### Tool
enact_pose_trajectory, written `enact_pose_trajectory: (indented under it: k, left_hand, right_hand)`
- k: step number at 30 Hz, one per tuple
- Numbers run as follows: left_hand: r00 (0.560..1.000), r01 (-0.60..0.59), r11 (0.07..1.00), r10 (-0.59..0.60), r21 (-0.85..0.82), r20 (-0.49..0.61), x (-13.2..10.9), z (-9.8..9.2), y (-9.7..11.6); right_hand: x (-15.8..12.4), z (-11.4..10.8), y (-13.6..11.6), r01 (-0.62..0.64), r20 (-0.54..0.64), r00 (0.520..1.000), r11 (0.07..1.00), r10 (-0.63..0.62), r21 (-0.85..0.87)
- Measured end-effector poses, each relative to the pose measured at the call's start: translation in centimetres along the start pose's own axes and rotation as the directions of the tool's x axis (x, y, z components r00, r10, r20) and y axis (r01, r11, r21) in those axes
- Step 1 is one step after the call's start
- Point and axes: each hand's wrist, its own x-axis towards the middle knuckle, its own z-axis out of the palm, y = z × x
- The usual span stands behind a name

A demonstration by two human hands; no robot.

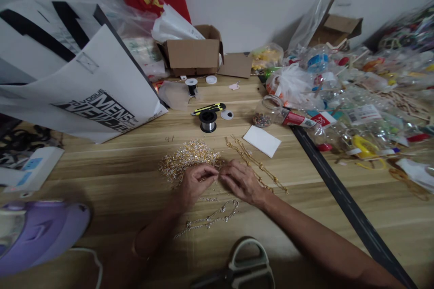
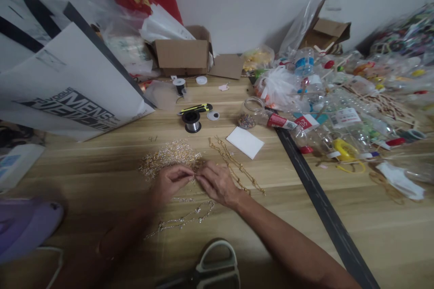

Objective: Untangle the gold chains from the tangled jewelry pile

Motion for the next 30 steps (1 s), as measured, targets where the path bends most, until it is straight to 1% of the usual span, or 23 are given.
enact_pose_trajectory:
  k: [4,10,15,18,20,23,30]
  left_hand:
    - [0.999,-0.012,1.000,0.014,0.028,-0.047,-0.17,0.29,0.31]
    - [0.987,-0.100,0.982,0.118,0.162,-0.109,-0.47,0.65,0.66]
    - [0.967,-0.192,0.937,0.231,0.291,-0.104,-0.66,0.69,0.15]
    - [0.949,-0.255,0.908,0.302,0.331,-0.096,-0.69,0.64,-0.03]
    - [0.941,-0.278,0.898,0.326,0.341,-0.091,-0.67,0.61,-0.01]
    - [0.946,-0.268,0.909,0.311,0.321,-0.092,-0.58,0.59,0.11]
    - [0.974,-0.182,0.968,0.202,0.174,-0.107,-0.32,0.63,0.38]
  right_hand:
    - [-0.08,0.06,0.07,0.000,0.001,1.000,1.000,0.000,0.013]
    - [-0.11,0.06,0.16,0.009,0.001,1.000,1.000,-0.009,0.001]
    - [-0.03,-0.01,0.11,0.016,0.015,1.000,1.000,-0.016,0.004]
    - [-0.03,0.02,0.09,0.009,0.018,1.000,1.000,-0.008,-0.013]
    - [-0.05,0.07,0.12,0.008,0.017,1.000,1.000,-0.008,-0.010]
    - [-0.09,0.13,0.19,0.010,0.018,1.000,1.000,-0.010,0.003]
    - [0.01,-0.01,0.14,0.005,0.004,1.000,1.000,-0.005,0.020]
